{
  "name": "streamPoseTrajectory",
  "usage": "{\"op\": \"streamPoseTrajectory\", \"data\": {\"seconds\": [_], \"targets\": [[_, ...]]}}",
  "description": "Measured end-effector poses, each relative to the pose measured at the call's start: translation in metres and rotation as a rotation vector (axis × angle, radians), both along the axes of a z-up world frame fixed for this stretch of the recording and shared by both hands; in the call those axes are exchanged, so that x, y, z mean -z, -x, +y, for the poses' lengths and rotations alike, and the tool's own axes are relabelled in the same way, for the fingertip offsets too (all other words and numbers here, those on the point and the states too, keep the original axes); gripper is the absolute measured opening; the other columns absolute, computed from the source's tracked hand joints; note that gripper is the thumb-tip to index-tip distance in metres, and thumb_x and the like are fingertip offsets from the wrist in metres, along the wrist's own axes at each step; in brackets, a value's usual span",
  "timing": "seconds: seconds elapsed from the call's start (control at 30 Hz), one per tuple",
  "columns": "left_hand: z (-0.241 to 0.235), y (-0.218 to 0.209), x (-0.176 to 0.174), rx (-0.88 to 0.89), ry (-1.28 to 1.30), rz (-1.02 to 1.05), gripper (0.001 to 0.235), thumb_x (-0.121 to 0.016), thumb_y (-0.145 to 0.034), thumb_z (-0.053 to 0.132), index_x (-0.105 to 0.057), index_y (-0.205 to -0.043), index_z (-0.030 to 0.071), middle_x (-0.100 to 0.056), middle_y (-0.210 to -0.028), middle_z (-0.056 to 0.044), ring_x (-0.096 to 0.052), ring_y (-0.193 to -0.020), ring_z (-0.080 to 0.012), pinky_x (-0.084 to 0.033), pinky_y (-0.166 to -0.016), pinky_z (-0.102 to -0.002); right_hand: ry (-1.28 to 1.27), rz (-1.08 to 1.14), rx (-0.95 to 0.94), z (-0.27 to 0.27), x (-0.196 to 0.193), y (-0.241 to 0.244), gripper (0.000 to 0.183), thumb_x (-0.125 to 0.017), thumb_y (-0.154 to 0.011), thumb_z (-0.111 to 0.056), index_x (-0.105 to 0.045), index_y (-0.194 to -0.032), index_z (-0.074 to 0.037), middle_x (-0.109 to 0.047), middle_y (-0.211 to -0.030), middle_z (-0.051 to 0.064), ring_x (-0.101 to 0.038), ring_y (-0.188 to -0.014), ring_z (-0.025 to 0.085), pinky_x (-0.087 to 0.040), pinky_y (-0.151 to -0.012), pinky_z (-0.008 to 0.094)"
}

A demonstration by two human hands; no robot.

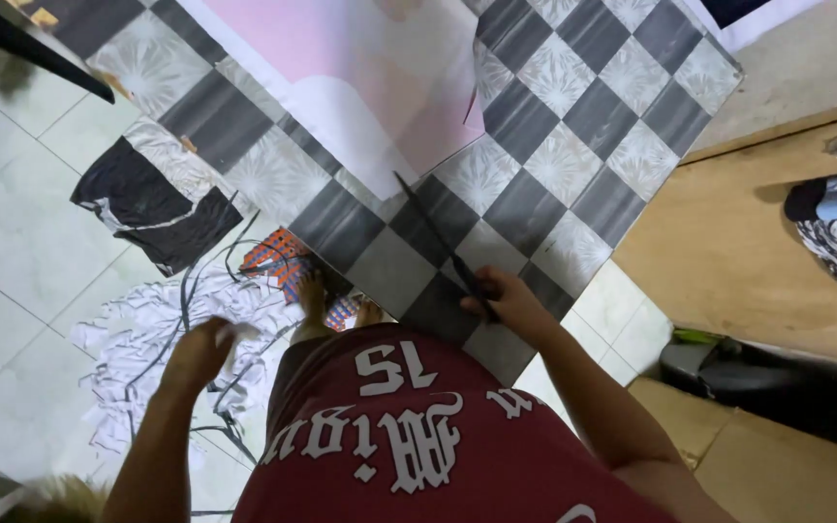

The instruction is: The person uses scissors to cut a large sheet of white paper with a colorful design on a checkered table. They trim the edges, smooth the paper, and continue cutting along the design's outline.

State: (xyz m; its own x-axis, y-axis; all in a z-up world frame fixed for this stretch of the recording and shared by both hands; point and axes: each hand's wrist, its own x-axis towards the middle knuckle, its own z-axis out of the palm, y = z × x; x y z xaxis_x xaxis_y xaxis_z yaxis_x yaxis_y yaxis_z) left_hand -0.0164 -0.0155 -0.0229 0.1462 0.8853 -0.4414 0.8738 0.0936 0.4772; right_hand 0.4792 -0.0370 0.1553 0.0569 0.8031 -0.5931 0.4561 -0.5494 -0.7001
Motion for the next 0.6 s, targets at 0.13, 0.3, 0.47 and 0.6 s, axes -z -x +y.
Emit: {"op": "streamPoseTrajectory", "data": {"seconds": [0.13,0.3,0.47,0.6], "targets": [[0.01,-0.037,-0.024,0.148,0.072,0.286,0.061,-0.07,-0.078,0.045,-0.053,-0.129,0.017,-0.064,-0.11,-0.015,-0.064,-0.102,-0.0376,-0.053,-0.086,-0.046,0.117,0.284,0.253,-0.014,-0.008,-0.024,0.041,-0.082,-0.071,-0.023,-0.062,-0.102,-0.003,-0.059,-0.063,0.013,-0.057,-0.048,0.022,-0.046,-0.043,0.031],[0.082,-0.157,-0.099,0.092,-0.818,-0.243,0.019,-0.068,-0.091,0.026,-0.069,-0.102,0.011,-0.062,-0.09,-0.01,-0.059,-0.086,-0.0313,-0.045,-0.08,-0.039,0.112,0.364,0.218,-0.023,0.011,-0.049,0.042,-0.078,-0.076,-0.033,-0.061,-0.098,-0.001,-0.061,-0.062,0.016,-0.061,-0.046,0.026,-0.047,-0.04,0.032],[0.139,-0.252,-0.122,0.307,-1.03,-0.33,0.007,-0.073,-0.081,0.019,-0.07,-0.085,0.015,-0.063,-0.089,-0.002,-0.058,-0.085,-0.0211,-0.049,-0.077,-0.029,0.11,0.365,0.176,-0.02,0.015,-0.054,0.044,-0.078,-0.076,-0.036,-0.062,-0.095,0.0,-0.061,-0.062,0.018,-0.064,-0.048,0.029,-0.049,-0.039,0.032],[0.154,-0.278,-0.104,0.322,-1.028,-0.25,0.008,-0.075,-0.076,0.021,-0.07,-0.079,0.015,-0.061,-0.084,-0.002,-0.056,-0.081,-0.0213,-0.047,-0.072,-0.033,0.116,0.401,0.171,-0.015,-0.002,-0.051,0.037,-0.076,-0.079,-0.03,-0.061,-0.094,0.0,-0.059,-0.061,0.016,-0.063,-0.048,0.029,-0.05,-0.041,0.035]]}}
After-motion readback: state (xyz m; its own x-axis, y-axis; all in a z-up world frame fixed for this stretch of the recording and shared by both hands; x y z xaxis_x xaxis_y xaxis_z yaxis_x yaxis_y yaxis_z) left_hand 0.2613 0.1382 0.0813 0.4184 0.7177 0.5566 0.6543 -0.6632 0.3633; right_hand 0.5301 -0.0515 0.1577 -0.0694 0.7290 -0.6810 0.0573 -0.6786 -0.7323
